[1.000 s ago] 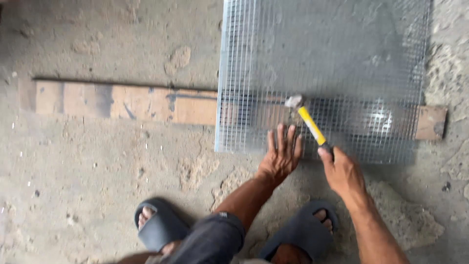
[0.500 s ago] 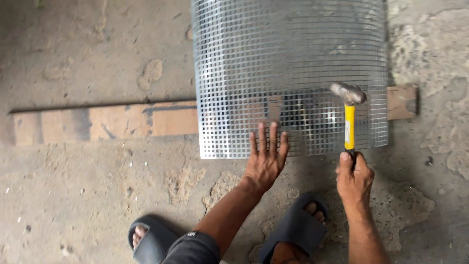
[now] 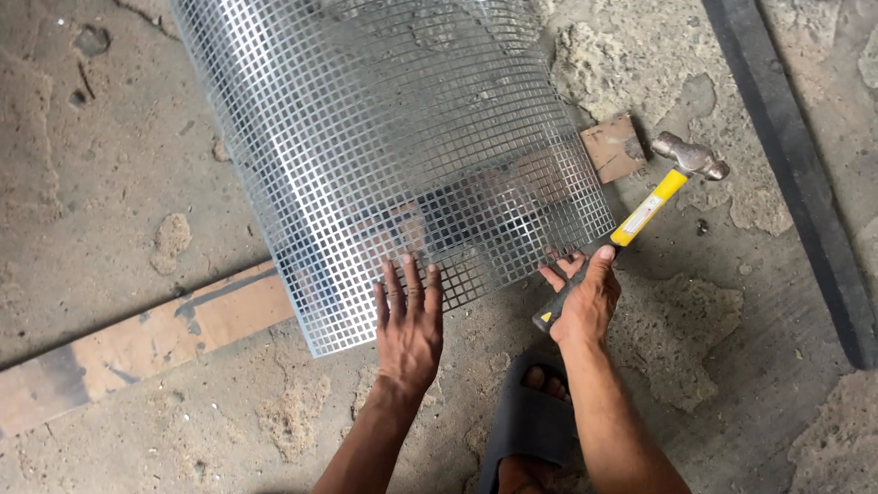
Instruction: The person uses a hammer to strike and flatten a piece of metal mesh grid placed on a wooden plank on a concrete floor.
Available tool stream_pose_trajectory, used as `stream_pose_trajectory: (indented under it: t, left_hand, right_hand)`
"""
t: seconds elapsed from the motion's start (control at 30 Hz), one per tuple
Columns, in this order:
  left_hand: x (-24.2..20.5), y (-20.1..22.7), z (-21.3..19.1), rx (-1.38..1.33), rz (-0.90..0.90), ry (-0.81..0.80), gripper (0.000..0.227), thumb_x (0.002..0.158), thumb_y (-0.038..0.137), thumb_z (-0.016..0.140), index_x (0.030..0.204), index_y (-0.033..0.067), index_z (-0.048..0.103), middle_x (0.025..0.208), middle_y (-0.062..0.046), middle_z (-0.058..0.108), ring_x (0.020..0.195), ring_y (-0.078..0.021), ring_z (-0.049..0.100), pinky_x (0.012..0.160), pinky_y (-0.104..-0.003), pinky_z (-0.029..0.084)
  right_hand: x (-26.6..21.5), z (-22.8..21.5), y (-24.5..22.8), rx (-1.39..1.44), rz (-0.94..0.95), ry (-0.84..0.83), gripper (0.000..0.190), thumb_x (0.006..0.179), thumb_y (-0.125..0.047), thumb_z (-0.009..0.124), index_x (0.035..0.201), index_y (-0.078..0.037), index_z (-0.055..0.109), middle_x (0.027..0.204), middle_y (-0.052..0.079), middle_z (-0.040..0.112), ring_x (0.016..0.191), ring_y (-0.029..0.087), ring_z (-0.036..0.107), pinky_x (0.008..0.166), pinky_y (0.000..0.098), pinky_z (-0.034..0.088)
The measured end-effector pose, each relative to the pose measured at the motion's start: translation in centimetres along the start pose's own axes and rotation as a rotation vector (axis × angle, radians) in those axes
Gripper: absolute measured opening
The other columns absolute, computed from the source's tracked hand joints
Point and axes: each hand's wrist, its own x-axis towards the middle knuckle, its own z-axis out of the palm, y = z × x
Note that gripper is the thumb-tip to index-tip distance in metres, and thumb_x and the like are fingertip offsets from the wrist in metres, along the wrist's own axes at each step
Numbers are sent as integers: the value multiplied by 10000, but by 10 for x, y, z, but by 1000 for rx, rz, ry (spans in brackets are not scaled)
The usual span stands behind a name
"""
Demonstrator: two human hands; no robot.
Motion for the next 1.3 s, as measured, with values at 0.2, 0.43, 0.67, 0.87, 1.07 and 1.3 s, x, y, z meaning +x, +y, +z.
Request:
stream_pose_trajectory:
  t: [0.2, 0.43, 0.67, 0.87, 1.07, 1.3]
  left_hand:
    - [-1, -9, 2, -69, -10, -67, 848, 794, -41, 472, 1536, 131, 100, 1577, -241, 57, 1409, -440, 155, 1115, -569, 174]
    - [-3, -17, 10, 108, 72, 163, 929, 745, 25, 460, 1524, 42, -46, 1553, -282, -109, 1427, -449, -84, 1147, -543, -17]
    - [-5, -33, -2, 84, 117, 92, 1033, 686, -25, 485, 1516, 26, -128, 1533, -301, -140, 1407, -459, -98, 1138, -525, -37]
    - [-31, -139, -7, -109, 311, 289, 758, 861, 81, 488, 1531, 90, 134, 1602, -136, 164, 1448, -364, 228, 856, -385, 192]
    - [-38, -255, -2, 57, -182, -398, 1213, 725, 514, 715, 1509, 58, -90, 1580, -189, -84, 1450, -370, -48, 1127, -610, 6]
    - [-73, -259, 22, 89, 13, -88, 1187, 499, 392, 935, 1435, 59, 286, 1328, -161, 436, 1094, -335, 478, 925, -475, 482]
  right_hand:
    - [-12, 10, -35, 44, 41, 48, 617, 933, -542, 526, 1023, 67, 568, 958, 217, 542, 1011, 424, 658, 818, 533, 632]
    - [16, -7, -8, 126, 253, -54, 672, 875, -523, 510, 1179, 71, 426, 1122, 239, 525, 1111, 390, 627, 955, 504, 556]
    - [-3, 2, -22, 51, 81, -68, 245, 919, -255, 605, 971, -28, 530, 922, 153, 591, 860, 279, 687, 790, 461, 649]
    - [11, -5, -5, -1, 71, -60, 302, 734, 95, 711, 686, -116, 500, 751, 33, 588, 774, 188, 673, 751, 390, 698]
    - [6, 0, -13, -49, 25, -54, 303, 737, 68, 739, 730, -144, 523, 772, -14, 617, 721, 142, 709, 663, 314, 681]
    - [-3, 1, -24, -69, -1, -51, 296, 777, 85, 704, 709, -143, 527, 789, -1, 627, 775, 149, 704, 678, 333, 708]
